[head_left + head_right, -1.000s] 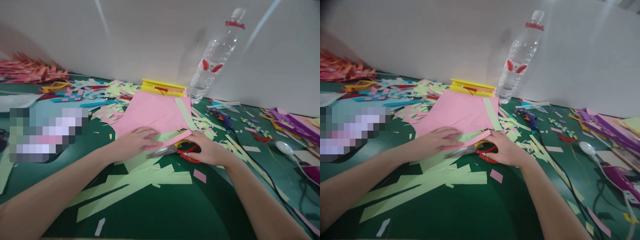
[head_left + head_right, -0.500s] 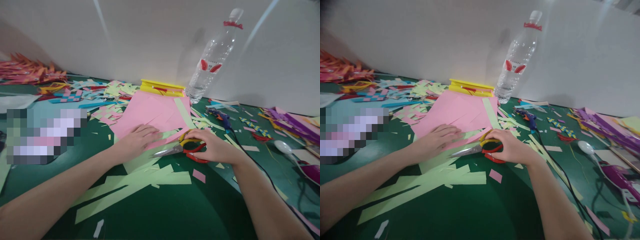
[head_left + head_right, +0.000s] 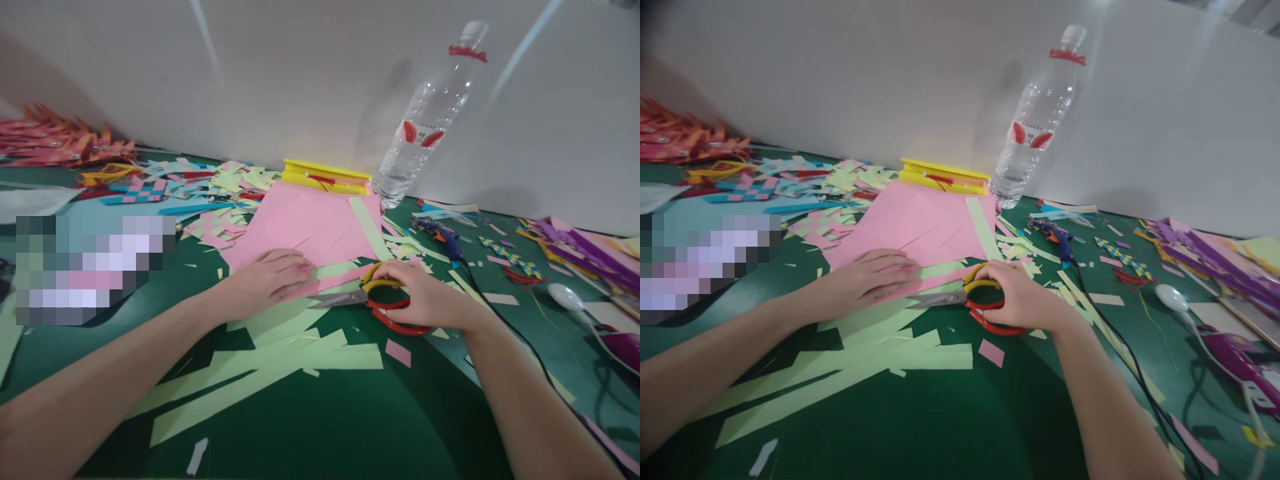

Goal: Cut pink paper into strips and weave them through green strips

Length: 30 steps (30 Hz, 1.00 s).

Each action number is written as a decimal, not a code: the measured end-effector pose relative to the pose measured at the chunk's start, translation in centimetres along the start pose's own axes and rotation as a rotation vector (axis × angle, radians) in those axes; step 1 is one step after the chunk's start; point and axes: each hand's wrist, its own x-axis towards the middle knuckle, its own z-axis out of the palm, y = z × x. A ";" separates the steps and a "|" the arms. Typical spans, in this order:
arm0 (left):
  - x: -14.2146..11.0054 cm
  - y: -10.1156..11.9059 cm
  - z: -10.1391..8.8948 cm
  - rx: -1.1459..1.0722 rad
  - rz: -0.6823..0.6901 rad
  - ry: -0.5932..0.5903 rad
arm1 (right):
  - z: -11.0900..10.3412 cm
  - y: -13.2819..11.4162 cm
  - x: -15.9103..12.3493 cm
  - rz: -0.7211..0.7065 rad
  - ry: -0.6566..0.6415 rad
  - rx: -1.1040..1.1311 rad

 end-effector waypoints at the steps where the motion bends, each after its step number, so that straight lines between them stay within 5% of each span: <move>1: 0.0 0.0 0.1 0.005 -0.004 -0.008 | 0.0 0.0 0.0 -0.007 0.004 -0.003; 30: 0.1 0.3 0.1 0.020 -0.048 -0.062 | 0.3 -0.3 0.3 0.014 0.012 -0.002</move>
